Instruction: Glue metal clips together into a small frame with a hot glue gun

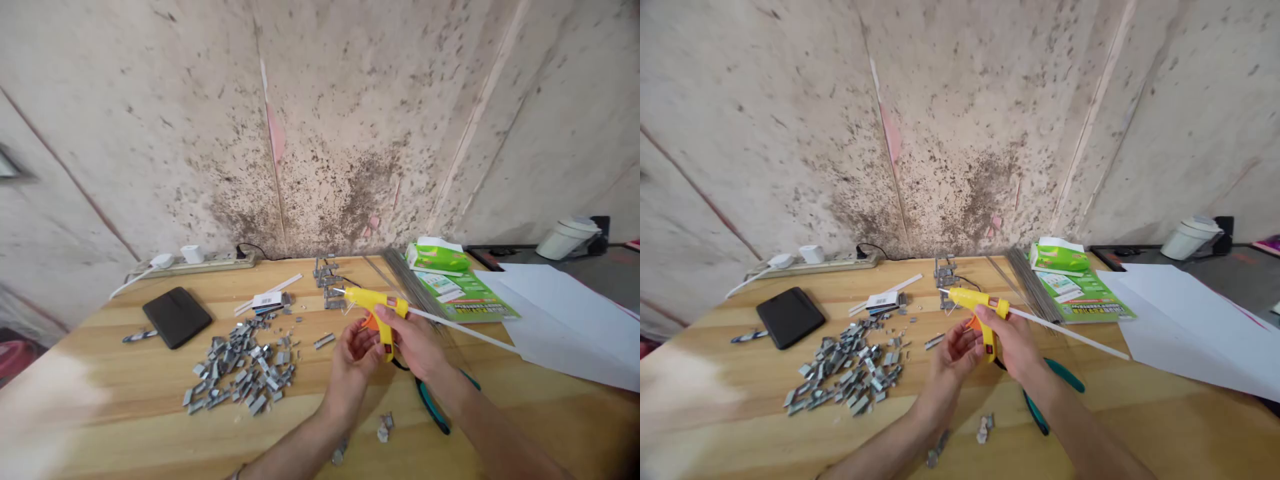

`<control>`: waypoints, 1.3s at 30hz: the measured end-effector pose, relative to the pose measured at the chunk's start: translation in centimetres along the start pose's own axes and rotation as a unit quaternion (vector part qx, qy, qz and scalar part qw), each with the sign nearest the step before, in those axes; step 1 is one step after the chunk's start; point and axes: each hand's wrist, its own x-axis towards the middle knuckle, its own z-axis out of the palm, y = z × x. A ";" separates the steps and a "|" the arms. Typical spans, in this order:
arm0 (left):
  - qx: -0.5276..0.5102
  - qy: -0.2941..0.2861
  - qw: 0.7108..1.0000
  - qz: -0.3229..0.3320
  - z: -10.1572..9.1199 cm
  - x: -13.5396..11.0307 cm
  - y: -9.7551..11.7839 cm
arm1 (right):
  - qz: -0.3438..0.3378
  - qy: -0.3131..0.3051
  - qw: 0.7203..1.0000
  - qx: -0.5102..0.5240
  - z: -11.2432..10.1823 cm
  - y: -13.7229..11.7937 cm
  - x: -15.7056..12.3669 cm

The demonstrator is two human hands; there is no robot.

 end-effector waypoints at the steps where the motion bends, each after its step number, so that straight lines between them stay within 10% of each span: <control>1: 0.050 0.009 0.999 0.000 -0.8 -0.6 0.1 | 0.001 0.010 1.000 -0.002 -0.2 0.1 0.1; 4: 0.309 -0.027 0.950 0.041 -3.6 -1.9 1.3 | 0.000 0.017 1.000 -0.013 -0.7 0.1 0.5; 8: 0.585 -0.054 0.789 0.181 -7.5 -0.9 4.2 | 0.019 0.009 1.000 -0.017 -0.9 0.3 0.8; 12: 0.733 -0.027 0.660 0.161 -9.6 1.7 5.5 | 0.036 0.029 0.999 -0.009 -0.9 0.7 1.2; 16: 0.786 -0.030 0.603 0.134 -9.7 2.8 4.6 | 0.037 0.013 0.999 0.002 -1.2 0.8 1.4; 39: 0.758 -0.048 0.636 0.136 -9.7 2.8 3.0 | 0.086 -0.015 0.995 -0.050 -1.8 0.4 1.5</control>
